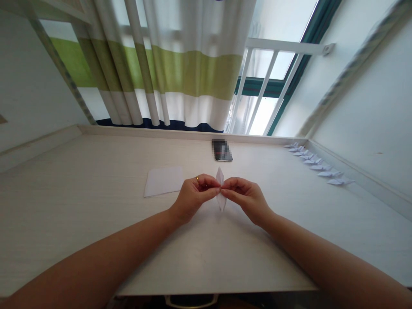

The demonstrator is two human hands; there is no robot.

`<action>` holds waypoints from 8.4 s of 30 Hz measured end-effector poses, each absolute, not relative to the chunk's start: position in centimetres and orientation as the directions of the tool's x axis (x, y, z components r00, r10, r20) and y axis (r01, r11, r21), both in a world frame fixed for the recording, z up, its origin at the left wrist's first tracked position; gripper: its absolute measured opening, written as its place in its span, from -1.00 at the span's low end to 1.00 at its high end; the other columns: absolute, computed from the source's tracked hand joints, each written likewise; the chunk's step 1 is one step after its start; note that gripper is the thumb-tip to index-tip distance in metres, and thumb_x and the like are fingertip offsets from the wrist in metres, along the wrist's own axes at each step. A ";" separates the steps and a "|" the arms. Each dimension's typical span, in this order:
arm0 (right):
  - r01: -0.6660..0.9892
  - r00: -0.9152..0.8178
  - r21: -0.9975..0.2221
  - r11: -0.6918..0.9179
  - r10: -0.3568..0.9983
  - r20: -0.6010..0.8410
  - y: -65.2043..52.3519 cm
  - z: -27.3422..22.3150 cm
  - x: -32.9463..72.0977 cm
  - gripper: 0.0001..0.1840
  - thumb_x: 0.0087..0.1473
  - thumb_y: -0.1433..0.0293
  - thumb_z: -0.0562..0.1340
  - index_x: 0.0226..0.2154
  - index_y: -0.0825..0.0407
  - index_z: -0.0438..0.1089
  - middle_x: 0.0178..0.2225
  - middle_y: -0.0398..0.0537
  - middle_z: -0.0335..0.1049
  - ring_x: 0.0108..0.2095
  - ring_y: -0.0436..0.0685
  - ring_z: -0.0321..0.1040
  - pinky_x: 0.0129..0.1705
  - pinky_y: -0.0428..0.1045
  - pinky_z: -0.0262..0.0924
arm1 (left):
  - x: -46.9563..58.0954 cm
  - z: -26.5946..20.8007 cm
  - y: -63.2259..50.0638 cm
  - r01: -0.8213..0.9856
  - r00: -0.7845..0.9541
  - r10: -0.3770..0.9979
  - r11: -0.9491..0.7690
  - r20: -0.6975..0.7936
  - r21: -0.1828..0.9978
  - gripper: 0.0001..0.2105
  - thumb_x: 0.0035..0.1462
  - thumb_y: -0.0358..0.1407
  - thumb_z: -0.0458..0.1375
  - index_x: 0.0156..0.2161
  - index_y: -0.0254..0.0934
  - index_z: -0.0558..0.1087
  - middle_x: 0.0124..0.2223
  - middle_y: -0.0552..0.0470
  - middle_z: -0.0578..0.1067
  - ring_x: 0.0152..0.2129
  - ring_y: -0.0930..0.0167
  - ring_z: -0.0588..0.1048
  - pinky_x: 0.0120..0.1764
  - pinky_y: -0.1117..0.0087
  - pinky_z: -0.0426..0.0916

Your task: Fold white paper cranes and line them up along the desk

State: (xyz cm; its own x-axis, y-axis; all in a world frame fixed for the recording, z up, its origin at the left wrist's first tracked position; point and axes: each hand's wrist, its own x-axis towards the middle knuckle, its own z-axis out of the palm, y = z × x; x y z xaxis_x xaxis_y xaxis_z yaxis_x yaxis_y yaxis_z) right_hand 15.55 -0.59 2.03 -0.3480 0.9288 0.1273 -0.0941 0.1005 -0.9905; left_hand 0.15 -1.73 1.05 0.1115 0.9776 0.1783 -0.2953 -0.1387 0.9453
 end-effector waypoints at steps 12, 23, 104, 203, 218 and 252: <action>-0.138 -0.298 -0.988 0.065 0.949 0.104 -0.7 2.3 15.5 -0.79 -0.30 0.44 0.35 -0.54 0.08 0.30 -0.55 -0.23 0.30 -0.51 -0.10 0.24 -0.42 -0.12 0.18 | 0.2 0.8 -1.8 -0.361 0.161 0.981 -0.046 0.111 0.932 -0.83 -0.23 -0.42 0.27 -0.41 -0.34 0.44 -0.43 0.08 0.47 -0.45 0.53 0.41 -0.30 0.48 0.29; -0.249 -0.331 -0.968 0.036 0.936 0.120 -0.9 2.4 15.5 -0.63 -0.29 0.52 0.34 -0.44 0.02 0.15 -0.62 -0.29 0.31 -0.57 -0.10 0.24 -0.48 -0.15 0.13 | 0.5 1.2 -1.8 -0.419 0.169 0.979 -0.034 0.115 0.907 -0.67 -0.25 -0.52 0.26 -0.37 -0.27 0.22 -0.51 0.20 0.40 -0.54 0.60 0.37 -0.39 0.54 0.27; 0.047 -0.354 -0.931 0.363 0.877 0.324 -0.3 1.7 15.9 -0.81 -0.13 0.36 0.26 -0.53 0.04 0.21 -0.50 -0.17 0.20 -0.44 -0.02 0.18 -0.37 -0.05 0.13 | 0.4 1.7 -2.6 -0.327 0.180 0.973 -0.078 0.143 0.942 -0.70 -0.19 -0.41 0.25 -0.36 -0.26 0.22 -0.45 0.17 0.42 -0.49 0.52 0.46 -0.32 0.42 0.35; 0.401 -0.436 -0.493 0.772 0.634 0.639 -1.5 2.3 16.2 -0.91 0.02 0.48 0.07 -0.42 0.04 0.27 -0.43 -0.06 0.31 -0.44 -0.02 0.27 -0.42 -0.09 0.19 | 0.5 1.0 -2.0 -0.301 0.172 0.974 -0.093 0.150 0.949 -0.82 -0.17 -0.37 0.25 -0.37 -0.34 0.42 -0.45 0.06 0.45 -0.47 0.48 0.41 -0.29 0.39 0.30; 0.309 -0.347 -0.808 0.501 0.851 0.395 -1.0 1.8 16.0 -0.86 -0.14 0.37 0.26 -0.52 0.05 0.27 -0.58 -0.16 0.33 -0.55 -0.01 0.30 -0.48 -0.07 0.25 | 0.4 1.3 -2.2 -0.338 0.217 0.962 -0.085 0.166 0.937 -0.89 -0.22 -0.39 0.27 -0.49 -0.34 0.43 -0.46 0.06 0.44 -0.46 0.45 0.39 -0.31 0.37 0.27; 0.162 -0.388 -0.941 0.297 0.896 0.216 -1.1 2.4 16.0 -0.85 -0.01 0.33 0.16 -0.45 0.10 0.33 -0.61 -0.15 0.37 -0.54 -0.01 0.32 -0.39 -0.06 0.21 | 0.3 1.1 -2.1 -0.228 0.129 0.960 -0.215 0.249 0.950 -0.91 -0.09 -0.37 0.19 -0.42 -0.33 0.38 -0.43 0.08 0.45 -0.44 0.50 0.41 -0.29 0.44 0.29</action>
